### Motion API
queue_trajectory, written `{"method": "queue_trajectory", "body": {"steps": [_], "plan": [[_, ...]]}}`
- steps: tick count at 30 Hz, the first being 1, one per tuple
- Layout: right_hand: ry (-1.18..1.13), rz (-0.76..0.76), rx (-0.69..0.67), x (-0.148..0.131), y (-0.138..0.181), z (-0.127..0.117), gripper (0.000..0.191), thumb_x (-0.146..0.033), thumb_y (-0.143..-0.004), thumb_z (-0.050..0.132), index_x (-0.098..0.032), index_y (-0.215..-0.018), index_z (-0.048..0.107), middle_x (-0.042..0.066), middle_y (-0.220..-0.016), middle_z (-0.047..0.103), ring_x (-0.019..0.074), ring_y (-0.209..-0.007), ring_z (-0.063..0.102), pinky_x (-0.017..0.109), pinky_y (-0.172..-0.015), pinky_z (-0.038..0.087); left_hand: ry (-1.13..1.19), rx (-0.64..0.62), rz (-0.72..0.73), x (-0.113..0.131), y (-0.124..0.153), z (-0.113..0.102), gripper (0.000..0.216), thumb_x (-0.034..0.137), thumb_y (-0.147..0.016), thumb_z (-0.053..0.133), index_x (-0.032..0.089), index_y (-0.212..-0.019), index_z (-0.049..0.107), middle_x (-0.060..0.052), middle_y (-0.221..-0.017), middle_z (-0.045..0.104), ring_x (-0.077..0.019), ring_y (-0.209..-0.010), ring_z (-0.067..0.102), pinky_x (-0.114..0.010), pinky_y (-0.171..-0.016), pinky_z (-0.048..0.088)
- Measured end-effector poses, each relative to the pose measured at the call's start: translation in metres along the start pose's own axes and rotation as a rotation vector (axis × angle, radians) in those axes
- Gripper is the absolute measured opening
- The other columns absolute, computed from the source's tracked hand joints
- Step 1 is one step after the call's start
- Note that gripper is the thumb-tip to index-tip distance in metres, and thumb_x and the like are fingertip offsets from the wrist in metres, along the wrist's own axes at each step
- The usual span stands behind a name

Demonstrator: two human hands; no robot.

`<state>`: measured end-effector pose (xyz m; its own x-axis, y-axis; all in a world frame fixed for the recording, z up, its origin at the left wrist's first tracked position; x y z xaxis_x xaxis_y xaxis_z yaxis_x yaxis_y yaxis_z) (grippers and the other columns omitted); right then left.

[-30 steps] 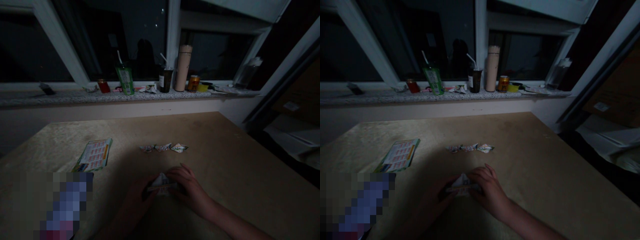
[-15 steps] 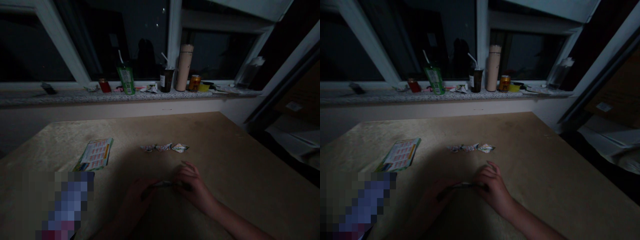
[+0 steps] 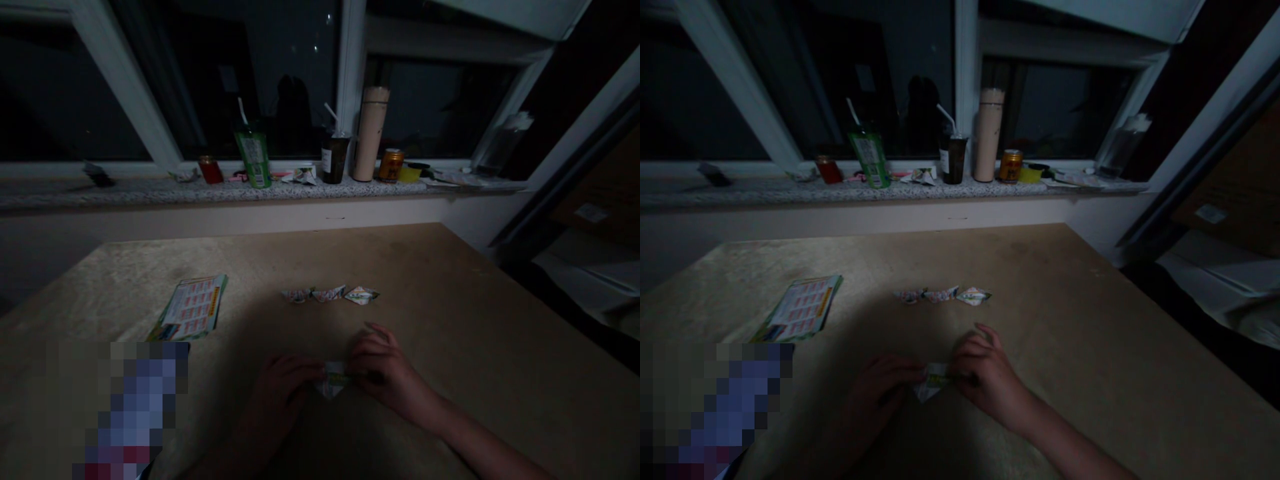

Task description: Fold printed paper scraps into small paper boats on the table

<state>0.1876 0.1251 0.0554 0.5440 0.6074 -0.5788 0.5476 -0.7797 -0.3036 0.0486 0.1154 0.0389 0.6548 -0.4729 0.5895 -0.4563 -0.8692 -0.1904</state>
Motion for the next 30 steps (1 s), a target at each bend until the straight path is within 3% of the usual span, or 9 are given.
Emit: {"method": "queue_trajectory", "body": {"steps": [8,15,19,23,30], "plan": [[0.083,-0.075,-0.141,-0.013,0.002,0.003,0.02,-0.015,-0.085,0.061,-0.028,-0.1,0.066,-0.001,-0.094,0.063,0.0161,-0.097,0.058,0.047,-0.11,0.01,-0.187,-0.111,0.051,0.013,0.002,0.007,0.047,-0.001,-0.078,0.044,0.026,-0.111,0.064,0.001,-0.112,0.069,-0.0199,-0.104,0.06,-0.04,-0.094,0.039],[0.1,-0.096,-0.192,-0.014,0.004,0.005,0.018,-0.02,-0.089,0.057,-0.027,-0.103,0.066,0.001,-0.097,0.062,0.0168,-0.1,0.056,0.047,-0.11,0.011,-0.244,-0.121,0.085,0.025,0.008,0.006,0.053,0.002,-0.072,0.046,0.024,-0.118,0.06,-0.002,-0.12,0.063,-0.022,-0.109,0.056,-0.042,-0.102,0.036],[0.095,-0.102,-0.202,-0.014,0.004,0.005,0.019,-0.02,-0.089,0.057,-0.027,-0.104,0.066,0.001,-0.098,0.062,0.017,-0.1,0.056,0.047,-0.11,0.012,-0.252,-0.129,0.168,0.037,0.018,0.011,0.064,0.005,-0.075,0.046,0.019,-0.137,0.042,-0.006,-0.14,0.047,-0.0237,-0.127,0.041,-0.042,-0.109,0.03],[0.055,-0.09,-0.195,-0.012,0.002,0.004,0.017,-0.021,-0.086,0.062,-0.028,-0.101,0.067,0.0,-0.097,0.062,0.0171,-0.1,0.056,0.045,-0.109,0.017,-0.235,-0.25,0.225,0.046,0.028,0.028,0.074,0.02,-0.084,0.056,0.017,-0.148,0.019,-0.009,-0.152,0.025,-0.0276,-0.137,0.024,-0.043,-0.111,0.025],[-0.044,-0.06,-0.121,-0.003,-0.002,0.001,0.009,-0.022,-0.079,0.071,-0.024,-0.087,0.068,0.001,-0.091,0.065,0.0188,-0.095,0.057,0.04,-0.099,0.032,-0.213,-0.34,0.172,0.048,0.029,0.03,0.084,0.034,-0.084,0.063,0.018,-0.15,0.014,-0.01,-0.153,0.021,-0.0303,-0.138,0.022,-0.046,-0.111,0.024]]}}
Point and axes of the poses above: each hand's wrist, its own y-axis away from the middle knuckle, its own z-axis out of the palm, x = y × z, the point moved 10 cm from there along -y, towards the middle knuckle
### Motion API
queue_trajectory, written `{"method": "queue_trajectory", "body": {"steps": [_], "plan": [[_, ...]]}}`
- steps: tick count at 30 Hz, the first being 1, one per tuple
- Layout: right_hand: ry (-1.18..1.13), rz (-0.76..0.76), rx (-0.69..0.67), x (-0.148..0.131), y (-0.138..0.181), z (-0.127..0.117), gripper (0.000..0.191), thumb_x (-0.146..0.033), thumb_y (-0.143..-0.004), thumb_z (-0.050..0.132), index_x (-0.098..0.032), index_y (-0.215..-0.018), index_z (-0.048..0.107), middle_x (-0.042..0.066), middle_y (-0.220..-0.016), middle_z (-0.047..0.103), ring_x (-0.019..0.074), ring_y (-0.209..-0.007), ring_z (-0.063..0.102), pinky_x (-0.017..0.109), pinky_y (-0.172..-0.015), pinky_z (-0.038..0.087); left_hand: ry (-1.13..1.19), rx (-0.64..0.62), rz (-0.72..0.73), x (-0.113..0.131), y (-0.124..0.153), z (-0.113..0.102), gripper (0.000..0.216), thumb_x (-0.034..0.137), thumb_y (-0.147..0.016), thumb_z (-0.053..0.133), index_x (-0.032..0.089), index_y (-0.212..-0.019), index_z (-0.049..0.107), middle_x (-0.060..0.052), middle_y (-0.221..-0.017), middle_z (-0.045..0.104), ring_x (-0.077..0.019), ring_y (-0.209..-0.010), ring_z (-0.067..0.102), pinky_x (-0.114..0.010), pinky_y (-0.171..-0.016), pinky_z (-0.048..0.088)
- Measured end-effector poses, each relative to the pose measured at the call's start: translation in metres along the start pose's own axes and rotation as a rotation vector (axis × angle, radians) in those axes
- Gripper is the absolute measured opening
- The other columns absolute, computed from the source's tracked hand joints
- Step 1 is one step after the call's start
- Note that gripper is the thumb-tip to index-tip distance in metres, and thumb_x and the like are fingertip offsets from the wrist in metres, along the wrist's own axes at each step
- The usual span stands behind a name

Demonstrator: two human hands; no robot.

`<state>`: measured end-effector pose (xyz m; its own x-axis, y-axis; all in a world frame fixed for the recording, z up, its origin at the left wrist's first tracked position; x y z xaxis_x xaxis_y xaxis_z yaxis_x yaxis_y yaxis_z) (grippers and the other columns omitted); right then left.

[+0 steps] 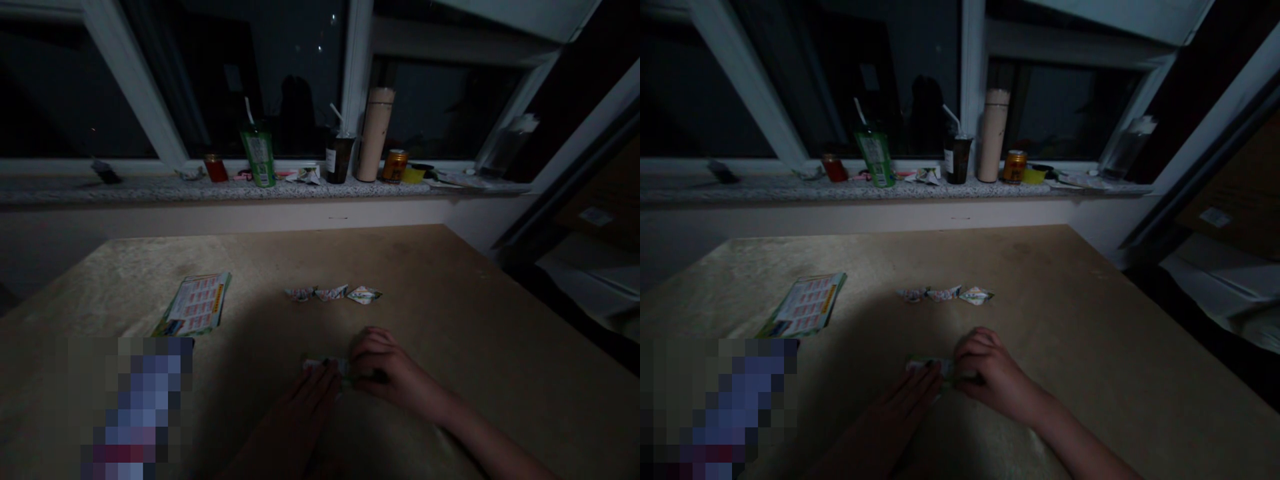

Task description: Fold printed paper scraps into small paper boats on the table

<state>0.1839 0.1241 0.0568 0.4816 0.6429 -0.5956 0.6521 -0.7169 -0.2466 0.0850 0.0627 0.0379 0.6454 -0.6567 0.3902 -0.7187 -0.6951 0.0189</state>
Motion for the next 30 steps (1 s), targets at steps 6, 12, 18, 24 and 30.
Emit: {"method": "queue_trajectory", "body": {"steps": [6,12,18,24,30], "plan": [[0.007,0.041,0.059,0.011,-0.001,0.0,0.01,-0.023,-0.076,0.074,-0.021,-0.076,0.065,0.0,-0.084,0.06,0.0185,-0.091,0.055,0.036,-0.091,0.036,0.013,-0.03,-0.008,-0.003,0.0,0.005,0.085,0.034,-0.082,0.066,0.024,-0.15,0.015,-0.008,-0.153,0.019,-0.0316,-0.138,0.02,-0.048,-0.11,0.025],[0.011,0.125,0.06,0.02,-0.003,0.004,0.013,-0.024,-0.074,0.076,-0.022,-0.073,0.063,-0.002,-0.079,0.06,0.0179,-0.089,0.055,0.037,-0.093,0.032,0.024,-0.037,-0.007,-0.001,-0.003,0.001,0.081,0.037,-0.083,0.066,0.025,-0.149,0.019,-0.009,-0.153,0.019,-0.0331,-0.137,0.022,-0.051,-0.11,0.024],[-0.051,0.22,0.066,0.034,-0.007,0.01,0.017,-0.022,-0.07,0.078,-0.02,-0.063,0.063,-0.004,-0.073,0.06,0.0159,-0.082,0.057,0.038,-0.09,0.03,0.032,-0.033,-0.001,0.002,-0.003,0.005,0.085,0.037,-0.084,0.065,0.022,-0.15,0.013,-0.01,-0.153,0.017,-0.032,-0.138,0.02,-0.049,-0.11,0.024],[0.001,0.228,-0.018,0.035,-0.016,0.009,0.018,-0.023,-0.065,0.081,-0.02,-0.068,0.064,-0.004,-0.075,0.059,0.0156,-0.082,0.057,0.035,-0.086,0.03,0.074,-0.038,0.03,0.005,-0.002,0.007,0.088,0.036,-0.084,0.065,0.02,-0.15,0.011,-0.011,-0.152,0.021,-0.0306,-0.137,0.025,-0.045,-0.111,0.026],[0.058,0.127,-0.2,0.026,-0.03,0.012,0.018,-0.02,-0.064,0.081,-0.019,-0.067,0.063,-0.005,-0.075,0.062,0.0165,-0.086,0.058,0.032,-0.082,0.031,0.074,-0.038,0.041,0.003,-0.004,0.006,0.08,0.032,-0.083,0.066,0.024,-0.148,0.021,-0.01,-0.152,0.025,-0.0311,-0.136,0.028,-0.046,-0.11,0.026]]}}
Point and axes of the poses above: each hand's wrist, its own y-axis away from the middle knuckle, its own z-axis out of the palm, x = y × z, the point moved 10 cm from there along -y, towards the middle knuckle
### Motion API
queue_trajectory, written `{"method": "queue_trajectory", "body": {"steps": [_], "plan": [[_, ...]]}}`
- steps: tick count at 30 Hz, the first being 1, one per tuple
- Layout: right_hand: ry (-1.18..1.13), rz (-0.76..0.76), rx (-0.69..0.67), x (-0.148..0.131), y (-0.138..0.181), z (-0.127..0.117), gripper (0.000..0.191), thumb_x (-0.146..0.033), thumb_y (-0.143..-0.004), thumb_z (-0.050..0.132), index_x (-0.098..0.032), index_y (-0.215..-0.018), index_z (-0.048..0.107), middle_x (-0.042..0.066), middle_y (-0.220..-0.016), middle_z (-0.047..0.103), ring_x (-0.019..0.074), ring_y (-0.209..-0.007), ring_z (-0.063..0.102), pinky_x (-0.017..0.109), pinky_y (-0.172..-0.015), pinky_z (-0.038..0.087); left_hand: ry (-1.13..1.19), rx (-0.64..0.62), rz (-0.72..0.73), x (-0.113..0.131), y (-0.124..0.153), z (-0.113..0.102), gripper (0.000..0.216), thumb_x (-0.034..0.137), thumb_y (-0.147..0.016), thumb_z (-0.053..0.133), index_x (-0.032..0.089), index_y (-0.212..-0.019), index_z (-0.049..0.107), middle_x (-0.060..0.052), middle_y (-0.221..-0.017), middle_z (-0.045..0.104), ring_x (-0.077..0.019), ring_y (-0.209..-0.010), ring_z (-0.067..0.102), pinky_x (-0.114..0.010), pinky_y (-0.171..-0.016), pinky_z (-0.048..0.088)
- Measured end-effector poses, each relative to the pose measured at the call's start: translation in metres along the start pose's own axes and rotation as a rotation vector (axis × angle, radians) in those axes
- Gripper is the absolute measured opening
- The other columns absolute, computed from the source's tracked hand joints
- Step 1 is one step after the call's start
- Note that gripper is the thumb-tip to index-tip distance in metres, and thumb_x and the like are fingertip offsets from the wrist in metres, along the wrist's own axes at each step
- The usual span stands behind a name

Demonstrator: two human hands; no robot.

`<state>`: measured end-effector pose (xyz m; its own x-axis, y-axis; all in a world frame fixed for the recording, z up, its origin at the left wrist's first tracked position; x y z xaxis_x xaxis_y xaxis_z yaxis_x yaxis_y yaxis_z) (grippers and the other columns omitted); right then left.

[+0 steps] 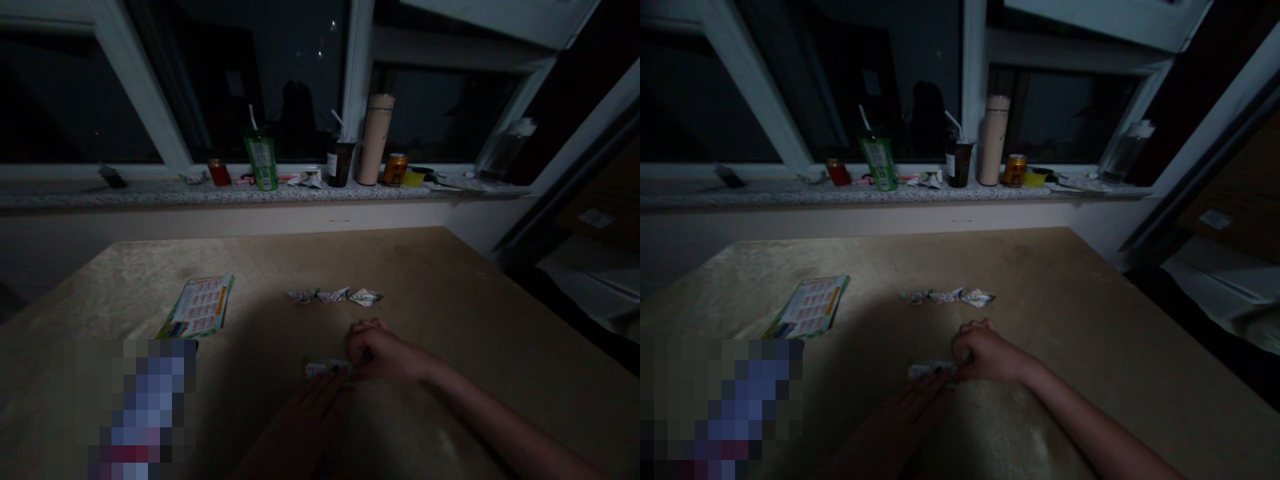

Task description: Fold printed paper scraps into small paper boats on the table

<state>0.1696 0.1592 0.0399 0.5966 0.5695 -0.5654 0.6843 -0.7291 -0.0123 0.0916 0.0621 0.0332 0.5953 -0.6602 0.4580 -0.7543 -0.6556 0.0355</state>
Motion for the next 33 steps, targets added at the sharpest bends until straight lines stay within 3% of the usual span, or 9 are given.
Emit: {"method": "queue_trajectory", "body": {"steps": [4,9,13,19,23,27,33], "plan": [[-0.029,-0.02,-0.101,0.002,-0.011,0.006,0.013,-0.018,-0.063,0.079,-0.019,-0.065,0.066,-0.005,-0.071,0.065,0.0162,-0.079,0.061,0.035,-0.084,0.033,-0.037,-0.046,0.003,-0.003,-0.005,0.009,0.08,0.038,-0.082,0.069,0.021,-0.147,0.026,-0.013,-0.152,0.02,-0.0337,-0.137,0.023,-0.047,-0.109,0.026],[-0.042,0.125,-0.24,0.015,-0.018,0.016,0.013,-0.024,-0.061,0.079,-0.019,-0.068,0.07,-0.002,-0.073,0.068,0.0186,-0.076,0.063,0.044,-0.093,0.03,-0.041,-0.028,-0.012,-0.001,-0.004,0.009,0.091,0.037,-0.079,0.071,0.022,-0.149,0.015,-0.011,-0.154,0.017,-0.0329,-0.137,0.022,-0.049,-0.109,0.028],[-0.017,0.161,-0.287,0.016,-0.019,0.017,0.015,-0.03,-0.061,0.078,-0.019,-0.069,0.07,-0.002,-0.076,0.07,0.0182,-0.076,0.063,0.043,-0.095,0.03,-0.051,-0.036,-0.017,0.001,-0.003,0.008,0.094,0.036,-0.08,0.07,0.021,-0.15,0.009,-0.011,-0.154,0.016,-0.0311,-0.138,0.022,-0.047,-0.109,0.027],[-0.107,0.102,-0.374,0.016,-0.017,0.021,0.013,-0.028,-0.064,0.078,-0.018,-0.07,0.073,-0.004,-0.067,0.067,0.0131,-0.066,0.061,0.028,-0.076,0.038,-0.095,-0.04,-0.007,0.001,-0.005,0.008,0.082,0.042,-0.085,0.064,0.017,-0.149,0.019,-0.013,-0.153,0.019,-0.031,-0.138,0.021,-0.046,-0.11,0.025],[-0.108,0.107,-0.35,0.019,-0.019,0.02,0.016,-0.03,-0.063,0.078,-0.017,-0.071,0.073,-0.003,-0.066,0.068,0.0118,-0.062,0.059,0.024,-0.066,0.037,-0.1,-0.036,0.001,0.001,-0.004,0.01,0.082,0.042,-0.085,0.064,0.015,-0.148,0.02,-0.013,-0.153,0.019,-0.0314,-0.138,0.021,-0.045,-0.111,0.024],[-0.109,0.093,-0.334,0.022,-0.019,0.021,0.015,-0.027,-0.061,0.08,-0.018,-0.071,0.074,-0.004,-0.064,0.067,0.0113,-0.062,0.059,0.024,-0.068,0.037,-0.094,-0.042,0.004,0.001,-0.004,0.01,0.083,0.04,-0.085,0.063,0.016,-0.149,0.015,-0.014,-0.153,0.018,-0.0323,-0.138,0.02,-0.048,-0.11,0.026],[-0.158,0.068,-0.339,0.026,-0.018,0.021,0.016,-0.023,-0.06,0.08,-0.017,-0.072,0.073,-0.004,-0.066,0.064,0.0097,-0.062,0.056,0.021,-0.062,0.035,-0.114,-0.062,-0.014,0.002,-0.005,0.009,0.076,0.038,-0.087,0.06,0.013,-0.147,0.021,-0.015,-0.152,0.022,-0.0299,-0.138,0.02,-0.046,-0.11,0.025]]}}
Point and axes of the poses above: each hand's wrist, its own y-axis away from the middle knuckle, its own z-axis out of the palm, x = y × z, the point moved 10 cm from there along -y, towards the middle knuckle
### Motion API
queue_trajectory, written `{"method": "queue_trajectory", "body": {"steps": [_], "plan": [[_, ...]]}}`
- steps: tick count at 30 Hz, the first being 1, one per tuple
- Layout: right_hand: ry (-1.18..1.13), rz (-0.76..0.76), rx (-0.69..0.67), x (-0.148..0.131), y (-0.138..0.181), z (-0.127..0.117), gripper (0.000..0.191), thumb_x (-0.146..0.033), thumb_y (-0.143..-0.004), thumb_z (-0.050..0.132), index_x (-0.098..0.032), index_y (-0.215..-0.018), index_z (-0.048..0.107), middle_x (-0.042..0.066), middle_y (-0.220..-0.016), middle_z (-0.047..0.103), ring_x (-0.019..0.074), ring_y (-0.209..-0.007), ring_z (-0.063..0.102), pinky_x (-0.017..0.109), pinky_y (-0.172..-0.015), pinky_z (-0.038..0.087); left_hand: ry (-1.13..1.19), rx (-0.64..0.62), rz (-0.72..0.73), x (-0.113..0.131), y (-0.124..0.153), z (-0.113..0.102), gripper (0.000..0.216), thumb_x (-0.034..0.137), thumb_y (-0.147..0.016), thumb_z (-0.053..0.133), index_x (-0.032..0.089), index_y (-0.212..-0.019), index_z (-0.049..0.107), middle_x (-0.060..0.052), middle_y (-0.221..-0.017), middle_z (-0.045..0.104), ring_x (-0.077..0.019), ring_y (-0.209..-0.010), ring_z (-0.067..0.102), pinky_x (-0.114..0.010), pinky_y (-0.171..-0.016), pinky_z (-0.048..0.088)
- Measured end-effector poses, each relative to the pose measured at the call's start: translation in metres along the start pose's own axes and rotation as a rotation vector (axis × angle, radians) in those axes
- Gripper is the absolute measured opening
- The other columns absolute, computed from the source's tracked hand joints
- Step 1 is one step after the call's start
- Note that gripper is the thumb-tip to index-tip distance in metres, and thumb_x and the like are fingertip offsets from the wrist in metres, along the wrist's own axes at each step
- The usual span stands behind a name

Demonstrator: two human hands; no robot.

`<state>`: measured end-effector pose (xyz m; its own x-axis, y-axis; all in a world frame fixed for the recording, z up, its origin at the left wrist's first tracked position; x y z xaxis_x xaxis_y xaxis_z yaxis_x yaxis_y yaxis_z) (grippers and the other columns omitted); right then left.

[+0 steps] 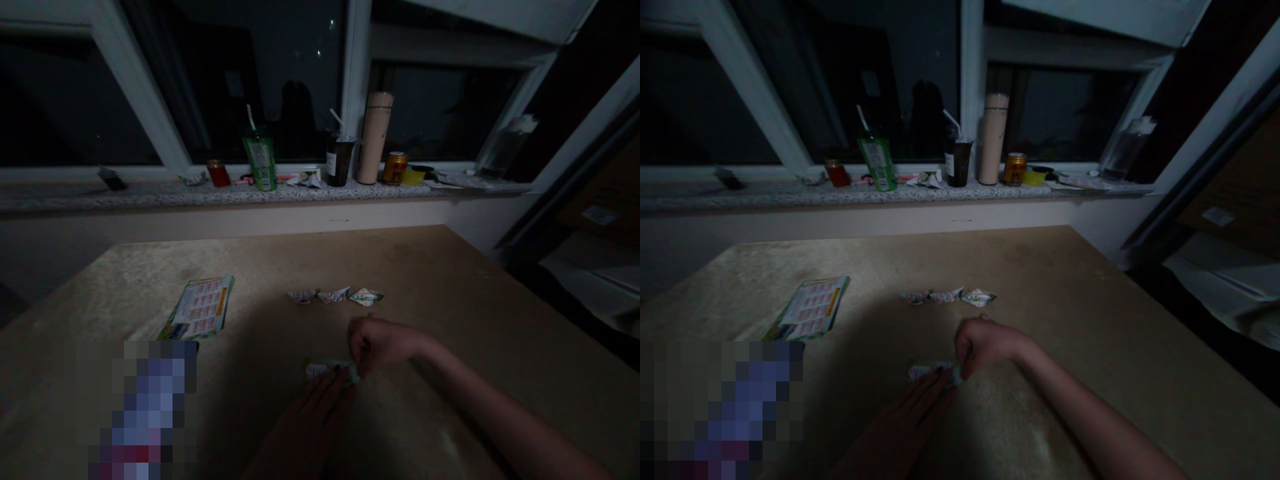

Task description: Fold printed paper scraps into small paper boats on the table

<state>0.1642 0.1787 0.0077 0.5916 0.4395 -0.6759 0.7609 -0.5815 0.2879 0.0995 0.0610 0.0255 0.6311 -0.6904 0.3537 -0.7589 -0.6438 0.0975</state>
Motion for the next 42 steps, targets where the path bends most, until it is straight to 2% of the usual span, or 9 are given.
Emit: {"method": "queue_trajectory", "body": {"steps": [6,14,18,24,30,32,36,39,42], "plan": [[0.066,0.038,-0.025,-0.008,0.001,-0.001,0.014,-0.022,-0.06,0.08,-0.016,-0.07,0.072,-0.005,-0.064,0.063,0.01,-0.062,0.056,0.023,-0.067,0.036,-0.001,-0.033,-0.004,0.002,-0.001,0.0,0.075,0.043,-0.088,0.059,0.012,-0.147,0.023,-0.015,-0.151,0.023,-0.0301,-0.138,0.021,-0.046,-0.11,0.026],[0.128,0.124,0.057,-0.01,0.004,-0.006,0.017,-0.029,-0.06,0.08,-0.018,-0.069,0.07,-0.003,-0.076,0.069,0.015,-0.072,0.06,0.038,-0.092,0.03,0.01,-0.023,-0.018,-0.002,0.002,0.001,0.08,0.036,-0.084,0.064,0.015,-0.148,0.021,-0.014,-0.152,0.02,-0.0309,-0.138,0.022,-0.045,-0.11,0.026],[0.144,0.173,0.031,-0.009,0.003,-0.004,0.017,-0.029,-0.06,0.08,-0.018,-0.071,0.071,-0.003,-0.077,0.069,0.0153,-0.073,0.061,0.037,-0.091,0.031,0.014,-0.021,-0.016,-0.003,0.002,-0.001,0.078,0.034,-0.085,0.063,0.017,-0.148,0.021,-0.012,-0.153,0.019,-0.0306,-0.138,0.022,-0.045,-0.111,0.024],[0.141,0.129,0.045,-0.01,0.004,-0.004,0.017,-0.031,-0.06,0.079,-0.019,-0.068,0.07,-0.004,-0.07,0.067,0.0149,-0.07,0.061,0.038,-0.091,0.031,0.009,-0.059,-0.027,-0.003,-0.002,0.002,0.079,0.037,-0.083,0.066,0.013,-0.146,0.026,-0.015,-0.151,0.022,-0.0312,-0.138,0.022,-0.046,-0.11,0.026],[0.137,0.095,0.077,-0.014,0.005,-0.007,0.019,-0.03,-0.06,0.08,-0.018,-0.066,0.068,-0.003,-0.074,0.067,0.0164,-0.073,0.061,0.042,-0.093,0.03,0.039,0.018,-0.019,-0.003,0.002,0.002,0.092,0.032,-0.08,0.068,0.021,-0.15,0.009,-0.012,-0.154,0.016,-0.0309,-0.138,0.021,-0.047,-0.109,0.027],[0.143,0.103,0.072,-0.014,0.005,-0.006,0.018,-0.029,-0.06,0.08,-0.017,-0.066,0.067,-0.003,-0.075,0.066,0.0165,-0.074,0.06,0.043,-0.093,0.029,0.04,0.052,-0.026,-0.004,0.003,-0.005,0.087,0.031,-0.08,0.068,0.02,-0.149,0.015,-0.011,-0.153,0.02,-0.0305,-0.137,0.024,-0.046,-0.11,0.028],[0.123,0.107,0.095,-0.01,0.005,-0.003,0.017,-0.028,-0.061,0.078,-0.017,-0.066,0.066,-0.005,-0.071,0.064,0.0147,-0.071,0.058,0.041,-0.092,0.029,0.013,0.066,0.041,-0.008,0.001,-0.017,0.058,0.022,-0.086,0.059,0.022,-0.14,0.037,-0.006,-0.146,0.039,-0.0264,-0.131,0.038,-0.043,-0.109,0.03],[0.05,0.052,0.151,-0.007,0.005,-0.003,0.014,-0.023,-0.061,0.076,-0.017,-0.067,0.065,-0.006,-0.071,0.062,0.0121,-0.069,0.057,0.035,-0.088,0.031,0.036,0.094,0.067,-0.018,0.0,-0.027,0.048,0.015,-0.092,0.05,0.029,-0.136,0.041,0.001,-0.138,0.05,-0.0186,-0.123,0.047,-0.036,-0.107,0.033],[0.002,0.023,0.213,-0.005,0.007,-0.007,0.01,-0.016,-0.065,0.072,-0.016,-0.07,0.064,-0.006,-0.071,0.061,0.0104,-0.067,0.055,0.03,-0.082,0.033,0.053,0.104,0.08,-0.024,0.002,-0.031,0.048,0.014,-0.092,0.05,0.031,-0.136,0.042,0.003,-0.135,0.052,-0.0171,-0.12,0.05,-0.033,-0.103,0.037]]}}
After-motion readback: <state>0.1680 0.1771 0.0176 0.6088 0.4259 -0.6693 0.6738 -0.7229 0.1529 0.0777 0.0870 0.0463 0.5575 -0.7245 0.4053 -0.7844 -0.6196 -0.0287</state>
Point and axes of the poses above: each hand's wrist, its own y-axis away from the middle knuckle, its own z-axis out of the palm, x = y × z, the point moved 10 cm from there along -y, towards the middle knuckle
